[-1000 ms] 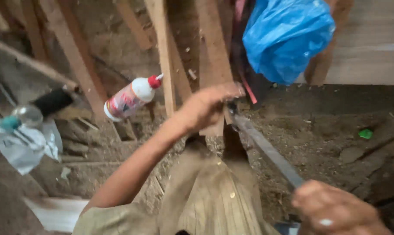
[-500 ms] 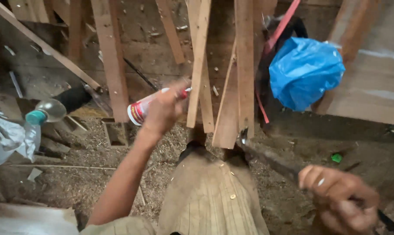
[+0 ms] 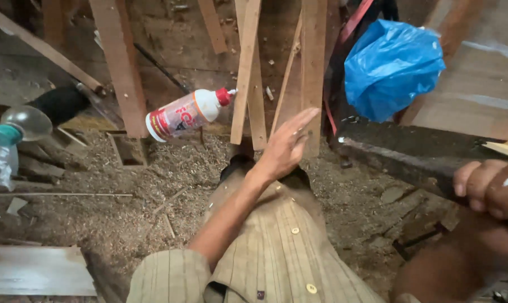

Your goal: The person is securing thin wooden strips to a larger wooden frame using a hammer and nails in a workshop environment.

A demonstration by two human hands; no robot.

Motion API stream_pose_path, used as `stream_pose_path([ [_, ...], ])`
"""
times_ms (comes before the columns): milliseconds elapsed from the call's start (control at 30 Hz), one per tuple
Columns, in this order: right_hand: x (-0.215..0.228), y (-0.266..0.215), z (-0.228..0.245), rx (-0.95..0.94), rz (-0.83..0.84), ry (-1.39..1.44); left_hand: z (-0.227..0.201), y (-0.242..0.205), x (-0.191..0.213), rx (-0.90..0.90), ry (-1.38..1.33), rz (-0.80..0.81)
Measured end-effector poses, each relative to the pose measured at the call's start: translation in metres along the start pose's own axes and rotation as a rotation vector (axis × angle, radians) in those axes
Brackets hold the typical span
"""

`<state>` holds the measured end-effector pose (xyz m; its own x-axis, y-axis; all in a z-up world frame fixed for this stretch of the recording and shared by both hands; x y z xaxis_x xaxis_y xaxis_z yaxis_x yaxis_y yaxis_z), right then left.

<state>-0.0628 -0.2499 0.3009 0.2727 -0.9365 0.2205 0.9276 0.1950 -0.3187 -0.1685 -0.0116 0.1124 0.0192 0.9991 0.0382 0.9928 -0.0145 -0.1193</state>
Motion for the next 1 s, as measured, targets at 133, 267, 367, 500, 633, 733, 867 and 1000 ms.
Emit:
stream_pose_path([
  [133, -0.001, 0.011, -0.006, 0.016, 0.11, 0.186, -0.01, 0.021, -0.005, -0.113, -0.101, 0.112],
  [267, -0.003, 0.02, -0.003, 0.018, 0.178, 0.219, -0.006, 0.018, 0.001, 0.216, -0.305, 0.228],
  [367, 0.0, 0.021, -0.005, -0.011, 0.226, 0.313, -0.01, 0.017, -0.001, 0.281, -0.499, 0.123],
  [500, -0.029, 0.041, 0.011, -0.106, 0.271, 0.471, 0.003, 0.02, 0.0, 0.177, -0.254, -0.37],
  [633, -0.049, 0.043, 0.026, -0.175, 0.24, 0.318, 0.007, 0.075, 0.019, -0.264, 0.732, -0.044],
  [733, -0.037, 0.032, 0.025, -0.14, 0.332, 0.297, 0.02, 0.131, 0.02, -0.24, 1.107, 0.447],
  [867, -0.008, 0.002, 0.041, -0.124, 0.45, 0.293, 0.049, 0.18, 0.03, -0.596, 1.233, 0.602],
  [1000, 0.033, -0.046, 0.079, -0.191, 0.435, 0.357, -0.012, 0.232, 0.049, -1.127, 1.288, 0.323],
])
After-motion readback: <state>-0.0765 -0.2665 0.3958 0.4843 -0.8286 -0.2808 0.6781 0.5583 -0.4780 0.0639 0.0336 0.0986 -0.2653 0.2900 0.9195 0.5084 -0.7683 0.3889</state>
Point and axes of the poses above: each hand's wrist, its own y-axis towards the middle knuckle, its own x-axis out of the back of the hand, z = x × y, the point moved 4 cm from there along y, towards the middle knuckle, and after that the axes turned 8 degrees about -x, right-handed, at the moved point
